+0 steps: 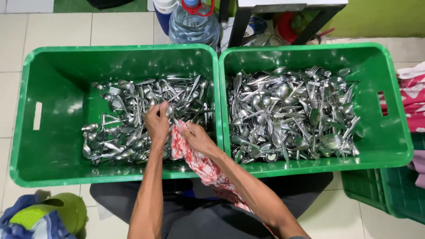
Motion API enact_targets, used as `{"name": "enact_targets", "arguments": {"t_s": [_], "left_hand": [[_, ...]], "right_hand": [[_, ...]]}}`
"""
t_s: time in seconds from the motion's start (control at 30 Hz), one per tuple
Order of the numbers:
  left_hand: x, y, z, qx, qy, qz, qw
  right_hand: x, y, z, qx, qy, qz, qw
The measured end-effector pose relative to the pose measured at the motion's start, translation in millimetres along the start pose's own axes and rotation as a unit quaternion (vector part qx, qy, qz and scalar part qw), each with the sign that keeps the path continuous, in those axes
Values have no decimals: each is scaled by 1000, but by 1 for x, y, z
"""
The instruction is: Polishing and sorting forks and spoons from one bin into another using a cloth.
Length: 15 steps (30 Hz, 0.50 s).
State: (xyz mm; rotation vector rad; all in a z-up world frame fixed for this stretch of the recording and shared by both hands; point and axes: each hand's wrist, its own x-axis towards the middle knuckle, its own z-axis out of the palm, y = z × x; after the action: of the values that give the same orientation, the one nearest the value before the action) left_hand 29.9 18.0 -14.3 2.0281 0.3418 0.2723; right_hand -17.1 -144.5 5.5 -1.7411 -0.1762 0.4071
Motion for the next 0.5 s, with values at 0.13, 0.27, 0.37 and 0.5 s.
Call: {"name": "enact_targets", "arguments": {"t_s": [0.13,0.27,0.37,0.5], "left_hand": [[-34,12,24,-88,-44,-166,981],[-96,67,26,-188,-130,-272,935],[-137,80,18,-188,-144,-210,949],[-139,30,-15,76,-134,-178,972]], "right_hand": [[4,-10,-1,-50,60,1,997],[9,-15,-2,-113,142,45,982],[10,-8,-6,-119,182,43,975],[21,20,-3,-115,189,-30,975]]}}
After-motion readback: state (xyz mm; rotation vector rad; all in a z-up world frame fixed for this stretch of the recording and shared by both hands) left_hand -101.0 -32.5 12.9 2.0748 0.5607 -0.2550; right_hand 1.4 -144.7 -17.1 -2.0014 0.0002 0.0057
